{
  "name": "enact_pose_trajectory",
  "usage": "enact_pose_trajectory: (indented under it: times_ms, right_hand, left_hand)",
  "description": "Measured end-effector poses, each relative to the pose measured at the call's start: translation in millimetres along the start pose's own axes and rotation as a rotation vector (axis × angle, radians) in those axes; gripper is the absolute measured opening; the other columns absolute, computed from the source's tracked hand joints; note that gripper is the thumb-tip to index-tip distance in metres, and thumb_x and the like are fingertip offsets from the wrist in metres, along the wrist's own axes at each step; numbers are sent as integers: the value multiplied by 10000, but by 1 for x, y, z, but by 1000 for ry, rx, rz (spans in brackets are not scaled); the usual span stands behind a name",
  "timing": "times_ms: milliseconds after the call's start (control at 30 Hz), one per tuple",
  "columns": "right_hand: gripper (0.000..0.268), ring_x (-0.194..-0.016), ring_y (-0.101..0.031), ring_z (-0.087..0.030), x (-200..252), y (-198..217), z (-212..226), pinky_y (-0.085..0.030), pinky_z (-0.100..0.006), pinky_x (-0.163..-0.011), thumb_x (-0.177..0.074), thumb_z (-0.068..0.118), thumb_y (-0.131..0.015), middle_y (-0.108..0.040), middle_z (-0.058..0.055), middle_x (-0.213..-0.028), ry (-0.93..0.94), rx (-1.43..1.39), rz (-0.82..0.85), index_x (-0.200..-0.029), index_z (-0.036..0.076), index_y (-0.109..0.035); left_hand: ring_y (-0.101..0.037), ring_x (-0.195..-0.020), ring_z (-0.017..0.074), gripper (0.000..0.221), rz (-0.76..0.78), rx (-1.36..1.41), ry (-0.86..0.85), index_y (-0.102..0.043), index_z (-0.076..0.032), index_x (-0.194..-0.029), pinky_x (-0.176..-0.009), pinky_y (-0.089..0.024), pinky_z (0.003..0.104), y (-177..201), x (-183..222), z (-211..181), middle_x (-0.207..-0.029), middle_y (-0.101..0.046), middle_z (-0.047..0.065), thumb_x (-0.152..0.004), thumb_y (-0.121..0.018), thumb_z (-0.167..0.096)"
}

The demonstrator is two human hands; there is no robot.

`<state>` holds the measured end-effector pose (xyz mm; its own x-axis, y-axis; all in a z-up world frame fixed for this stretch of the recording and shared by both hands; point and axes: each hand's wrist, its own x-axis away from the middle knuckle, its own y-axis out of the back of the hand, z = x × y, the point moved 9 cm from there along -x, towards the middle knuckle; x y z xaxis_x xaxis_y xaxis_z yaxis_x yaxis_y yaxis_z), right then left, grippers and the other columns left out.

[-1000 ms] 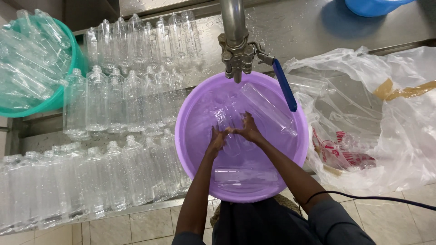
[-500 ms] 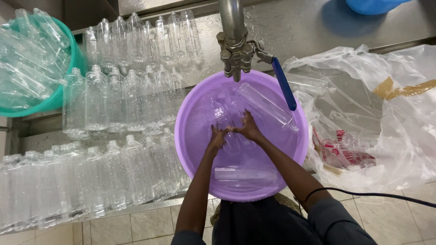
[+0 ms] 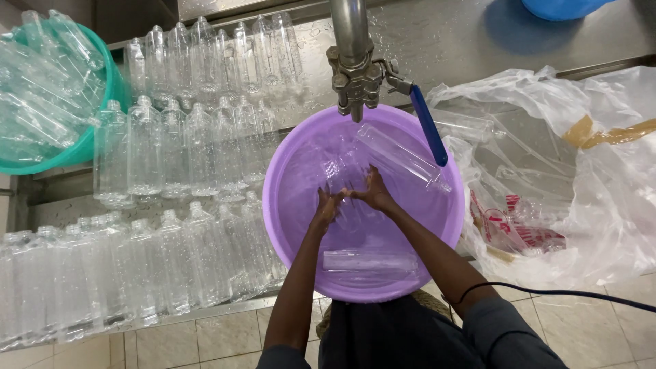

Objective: Washing and rinsing empty plastic bottles in a basin of water at a production facility.

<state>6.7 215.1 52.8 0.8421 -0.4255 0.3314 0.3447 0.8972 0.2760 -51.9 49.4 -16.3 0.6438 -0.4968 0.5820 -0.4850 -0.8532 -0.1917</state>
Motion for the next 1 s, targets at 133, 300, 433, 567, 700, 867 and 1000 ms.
enact_pose_trajectory:
  times_ms: [133, 300, 433, 567, 700, 867, 1000]
  right_hand:
    - [1275, -1557, -287, -634, -1, -2, 0, -327, -647, -1291, -748, 116, -1011, -308, -470, -1619, 53, -172, 1, -1669, -95, -156]
    - [1391, -1578, -334, -541, -18, -7, -38, -347, -601, -1307, -709, 357, -1078, -333, -376, -1654, 31, -49, 21, -1695, 12, -161]
    - [1321, -1546, -332, -603, -10, -4, -20, -362, -632, -1279, -722, 251, -1052, -302, -421, -1645, 29, -60, 7, -1664, -44, -174]
    - [1351, -1543, -272, -656, -16, -1, -29, -357, -639, -1252, -683, 93, -1064, -265, -442, -1658, 36, -214, 1, -1668, -88, -157]
    - [1423, -1574, -336, -537, -10, -4, -23, -384, -562, -1288, -689, 405, -1086, -288, -362, -1687, -45, -37, 28, -1694, 14, -158]
    - [1348, -1543, -326, -609, -17, -7, -35, -397, -592, -1261, -737, 232, -1065, -272, -417, -1658, -9, -125, 18, -1683, -39, -144]
    - [1283, -1532, -367, -588, -11, -4, -16, -430, -584, -1239, -752, 193, -1045, -318, -408, -1647, -28, -86, 12, -1671, -42, -181]
  left_hand:
    - [-525, -1312, 473, 1365, -34, -37, 49, 120, -76, -1741, -1012, -430, 739, 8, -8, 10, -1474, -430, 324, -912, -875, -508]
    - [-561, -1156, 408, 1370, -63, -81, 44, 74, -63, -1743, -869, -515, 642, 12, -22, 23, -1303, -521, 287, -898, -887, -551]
    - [-564, -914, 309, 1335, -80, -116, 54, 57, -62, -1729, -698, -483, 433, 4, -10, 5, -1099, -557, 201, -894, -870, -539]
    - [-643, -1025, 369, 1359, -103, -112, 45, 67, -76, -1738, -831, -569, 592, 19, -33, 38, -1253, -601, 281, -891, -913, -486]
    - [-649, -1130, 424, 1373, -85, -69, 28, 58, -59, -1737, -877, -573, 683, 10, -20, 14, -1337, -573, 305, -886, -924, -502]
    - [-558, -879, 246, 1252, -123, -79, 22, -31, 2, -1705, -731, -524, 461, 6, -1, -5, -1030, -597, 150, -890, -864, -456]
    - [-628, -1086, 333, 1365, -95, -111, 58, 22, -46, -1735, -801, -581, 597, 13, -18, 17, -1286, -590, 225, -855, -917, -499]
